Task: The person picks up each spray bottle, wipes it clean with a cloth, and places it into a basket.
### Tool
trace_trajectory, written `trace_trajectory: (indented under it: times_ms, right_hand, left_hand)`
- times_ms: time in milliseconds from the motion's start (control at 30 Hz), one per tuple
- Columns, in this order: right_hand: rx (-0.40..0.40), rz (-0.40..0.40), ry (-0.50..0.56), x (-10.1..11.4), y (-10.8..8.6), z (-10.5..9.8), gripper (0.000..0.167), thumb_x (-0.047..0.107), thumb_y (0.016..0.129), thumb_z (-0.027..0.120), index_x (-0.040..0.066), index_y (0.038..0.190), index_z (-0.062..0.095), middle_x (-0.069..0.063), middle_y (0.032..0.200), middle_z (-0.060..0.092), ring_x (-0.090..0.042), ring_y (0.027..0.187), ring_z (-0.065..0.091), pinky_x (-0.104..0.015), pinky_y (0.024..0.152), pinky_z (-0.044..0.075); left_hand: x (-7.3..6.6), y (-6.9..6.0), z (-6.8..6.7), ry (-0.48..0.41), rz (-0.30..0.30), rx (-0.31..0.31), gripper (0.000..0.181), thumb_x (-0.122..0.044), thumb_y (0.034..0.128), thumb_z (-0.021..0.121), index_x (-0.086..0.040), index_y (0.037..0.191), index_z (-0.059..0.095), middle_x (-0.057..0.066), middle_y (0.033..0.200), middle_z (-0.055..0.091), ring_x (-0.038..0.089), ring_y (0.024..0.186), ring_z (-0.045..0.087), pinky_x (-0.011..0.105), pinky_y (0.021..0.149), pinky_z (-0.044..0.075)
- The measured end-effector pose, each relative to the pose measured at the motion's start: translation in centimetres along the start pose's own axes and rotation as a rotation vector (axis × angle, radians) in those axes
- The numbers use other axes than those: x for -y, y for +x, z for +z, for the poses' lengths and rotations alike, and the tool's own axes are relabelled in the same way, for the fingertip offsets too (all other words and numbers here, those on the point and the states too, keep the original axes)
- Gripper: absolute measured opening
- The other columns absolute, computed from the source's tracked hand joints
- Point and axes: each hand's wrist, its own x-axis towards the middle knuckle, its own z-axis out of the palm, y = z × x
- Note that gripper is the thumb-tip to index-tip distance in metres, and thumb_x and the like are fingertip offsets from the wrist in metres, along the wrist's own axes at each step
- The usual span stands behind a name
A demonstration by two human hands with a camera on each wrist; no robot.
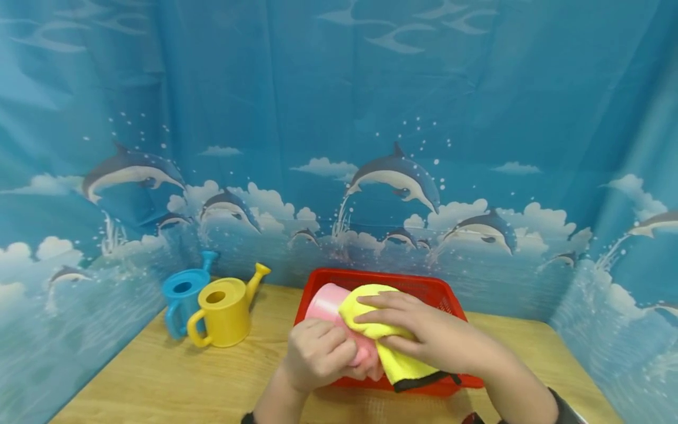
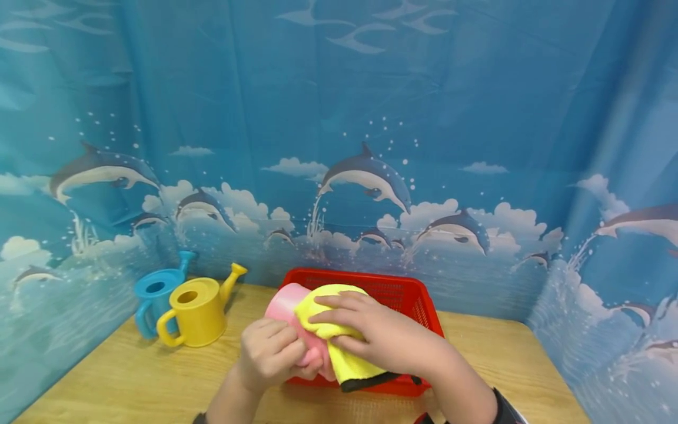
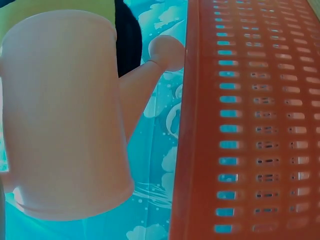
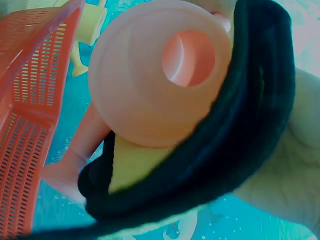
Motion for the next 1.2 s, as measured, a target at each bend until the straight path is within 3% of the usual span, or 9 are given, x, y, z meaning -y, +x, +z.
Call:
trace_trajectory:
  times_ms: [233,433,633,900,1067,1200]
  right_hand:
    - [-0.005,0.008,0.054,-0.3,0.1,0.1,0.037,0.035,0.101,0.049,0.035,0.138,0.05,0.006,0.149,0.042,-0.022,0.136,0.041,-0.04,0.099,0.047]
    - [0.062,0.064,0.099,-0.2,2.4,0.1,0.04,0.031,0.1,0.05,0.034,0.14,0.048,0.005,0.151,0.04,-0.02,0.138,0.04,-0.044,0.104,0.043]
    - [0.161,0.051,0.124,0.2,4.8,-0.2,0.043,0.027,0.101,0.049,0.031,0.143,0.046,0.003,0.154,0.036,-0.021,0.142,0.035,-0.044,0.108,0.039]
    - [0.243,0.028,0.112,0.5,7.7,0.0,0.047,0.025,0.102,0.046,0.027,0.148,0.039,0.004,0.158,0.027,-0.015,0.146,0.026,-0.039,0.113,0.032]
    - [0.26,0.034,0.144,0.1,7.4,-0.2,0.047,0.027,0.102,0.046,0.027,0.148,0.038,0.006,0.159,0.025,-0.013,0.146,0.024,-0.038,0.113,0.033]
    - [0.248,0.037,0.171,-0.4,6.3,-0.7,0.045,0.027,0.101,0.048,0.029,0.146,0.042,0.01,0.154,0.034,-0.013,0.143,0.031,-0.036,0.11,0.037]
  left_hand:
    - [-0.2,0.4,-0.3,-0.005,0.012,-0.001,0.046,-0.035,0.0944,0.056,-0.022,0.053,0.042,-0.013,0.047,0.042,-0.001,0.041,0.035,0.008,0.044,0.021]
    - [0.0,0.5,-0.6,0.024,0.02,-0.008,0.047,-0.042,0.0943,0.057,-0.022,0.054,0.044,-0.013,0.048,0.043,-0.002,0.042,0.039,0.009,0.044,0.02]
    - [-0.1,0.7,-0.7,0.001,0.023,-0.044,0.046,-0.037,0.0955,0.056,-0.02,0.054,0.046,-0.012,0.049,0.046,-0.001,0.043,0.041,0.008,0.045,0.021]
    - [-0.5,1.0,-0.3,-0.034,0.034,-0.083,0.046,-0.029,0.0944,0.053,-0.019,0.053,0.038,-0.011,0.048,0.036,-0.001,0.043,0.031,0.011,0.046,0.014]
    - [-0.3,0.9,-0.1,-0.045,0.043,-0.129,0.045,-0.027,0.0933,0.053,-0.018,0.052,0.039,-0.011,0.048,0.038,-0.001,0.042,0.033,0.01,0.045,0.018]
    - [-0.1,0.8,0.0,-0.042,0.032,-0.14,0.046,-0.027,0.0934,0.052,-0.019,0.05,0.038,-0.011,0.047,0.038,-0.002,0.041,0.033,0.01,0.046,0.016]
